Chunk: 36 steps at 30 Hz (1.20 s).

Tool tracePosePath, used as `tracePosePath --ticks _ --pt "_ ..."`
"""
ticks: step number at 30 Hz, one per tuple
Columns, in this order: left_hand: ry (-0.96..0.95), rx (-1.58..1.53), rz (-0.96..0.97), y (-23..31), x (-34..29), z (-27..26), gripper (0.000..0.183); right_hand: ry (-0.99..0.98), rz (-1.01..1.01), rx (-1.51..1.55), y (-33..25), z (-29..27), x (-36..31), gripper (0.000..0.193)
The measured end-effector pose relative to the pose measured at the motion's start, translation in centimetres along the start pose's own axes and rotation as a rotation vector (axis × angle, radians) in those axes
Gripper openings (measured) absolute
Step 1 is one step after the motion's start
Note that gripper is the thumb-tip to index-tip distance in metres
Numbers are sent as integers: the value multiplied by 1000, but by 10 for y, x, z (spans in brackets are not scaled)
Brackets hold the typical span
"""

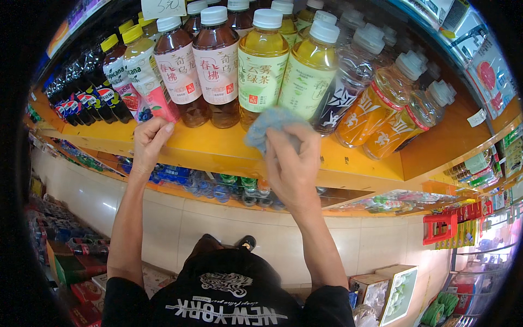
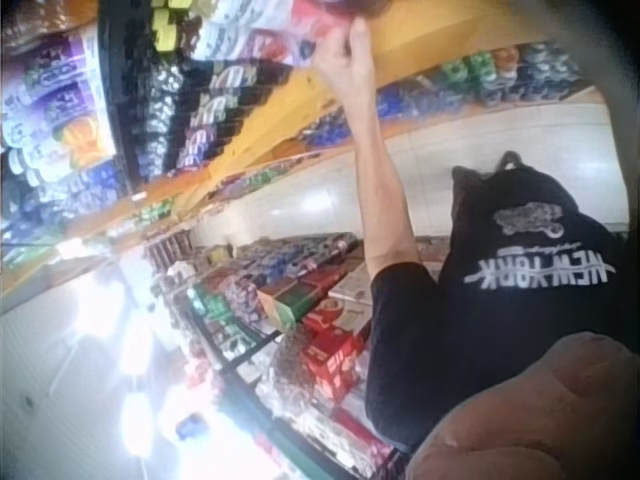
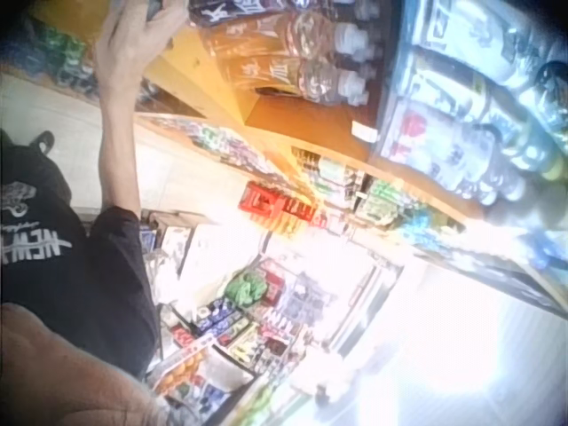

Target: The person wipes the front edge of a yellow store shelf with a cloth, then picks up and wipes individual beverage bottles before placing them back. The person moves along the aisle, repeating the wiping and bottle-handling actions across multiple shelves.

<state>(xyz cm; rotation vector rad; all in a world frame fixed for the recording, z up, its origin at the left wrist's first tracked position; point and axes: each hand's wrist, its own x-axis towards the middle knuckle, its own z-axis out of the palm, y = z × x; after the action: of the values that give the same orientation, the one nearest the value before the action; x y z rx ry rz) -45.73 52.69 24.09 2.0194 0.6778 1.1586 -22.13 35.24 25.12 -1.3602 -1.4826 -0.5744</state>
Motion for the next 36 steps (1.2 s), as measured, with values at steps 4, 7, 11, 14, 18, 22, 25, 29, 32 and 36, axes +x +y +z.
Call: tracePosePath --ticks 4,7,11,14,18,22,25,29,32,36 --pt "9 -5 6 0 -1 -2 33 157 -148 -41 -19 -3 46 31" --pt "18 -17 18 -1 1 0 35 214 -193 -57 -24 6 75 32" --pt "15 -25 -3 -1 0 0 37 123 -153 -70 -21 22 78 33" --pt "19 -28 6 0 0 3 37 38 -128 -106 -16 27 53 35" --pt "25 -25 22 2 -2 2 35 -82 -70 -92 -13 32 21 31" --pt "23 -13 25 1 -3 2 34 -183 -22 -77 -14 35 5 27" --pt "15 -9 25 0 -3 0 34 -227 50 -60 -20 36 1 25" --pt "1 -33 13 0 -3 0 34 -252 115 -44 -22 36 -1 24" --pt "1 -42 22 0 -3 2 34 -250 122 31 -21 34 -1 25" --pt "-4 -34 53 -4 -3 0 32 -157 2 108 -34 32 21 26"
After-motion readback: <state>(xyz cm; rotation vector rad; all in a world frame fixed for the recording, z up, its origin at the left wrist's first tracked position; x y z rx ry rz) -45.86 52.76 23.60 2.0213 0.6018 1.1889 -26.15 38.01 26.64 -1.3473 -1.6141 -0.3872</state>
